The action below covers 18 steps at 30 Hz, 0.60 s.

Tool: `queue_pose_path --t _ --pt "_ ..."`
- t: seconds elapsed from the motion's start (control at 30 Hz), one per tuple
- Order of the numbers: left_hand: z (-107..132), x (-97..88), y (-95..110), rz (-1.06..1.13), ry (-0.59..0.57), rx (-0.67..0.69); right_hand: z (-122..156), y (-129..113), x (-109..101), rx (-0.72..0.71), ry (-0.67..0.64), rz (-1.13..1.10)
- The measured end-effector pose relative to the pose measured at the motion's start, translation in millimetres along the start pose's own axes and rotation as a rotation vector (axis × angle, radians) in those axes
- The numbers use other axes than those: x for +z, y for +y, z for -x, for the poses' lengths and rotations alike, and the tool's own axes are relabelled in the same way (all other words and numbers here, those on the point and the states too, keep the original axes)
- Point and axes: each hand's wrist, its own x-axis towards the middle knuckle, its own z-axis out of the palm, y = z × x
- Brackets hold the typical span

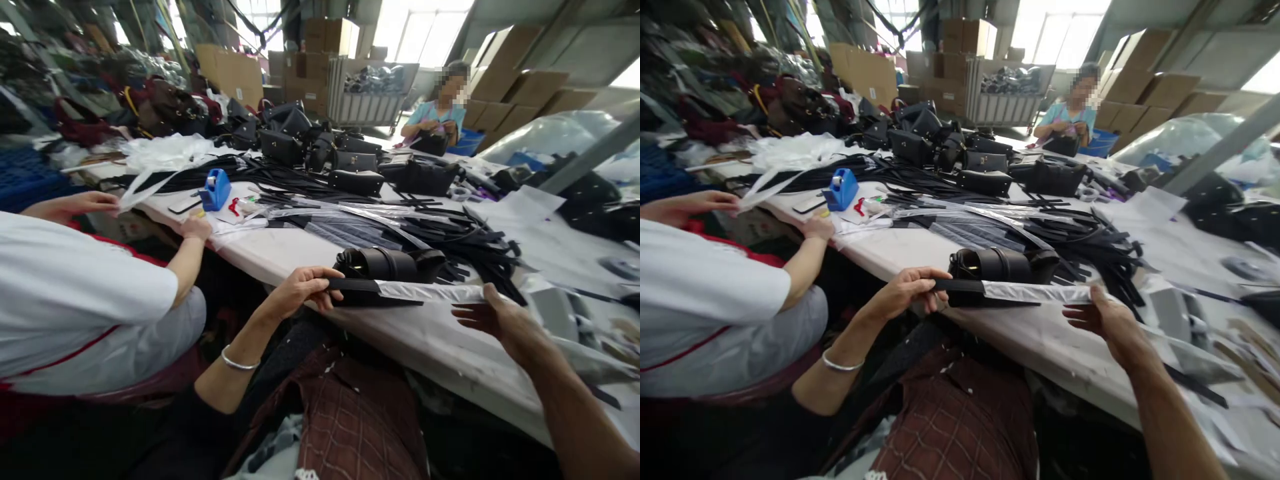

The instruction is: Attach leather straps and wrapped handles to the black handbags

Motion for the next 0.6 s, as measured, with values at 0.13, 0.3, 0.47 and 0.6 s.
queue_pose_path --t 0.13,0.3,0.47,0.6 --pt "6 4.3 1 0.101 -0.053 -0.004 5 -3 5 -0.109 0.081 0.58" --pt "11 13.7 4 0.029 -0.135 -0.032 54 -20 53 -0.729 0.164 0.732" --pt "12 17.3 8 -0.001 -0.192 -0.035 84 -26 122 -0.987 -0.324 0.595" --pt "12 17.3 10 0.031 -0.194 -0.041 84 -11 155 -0.923 -0.476 0.538"
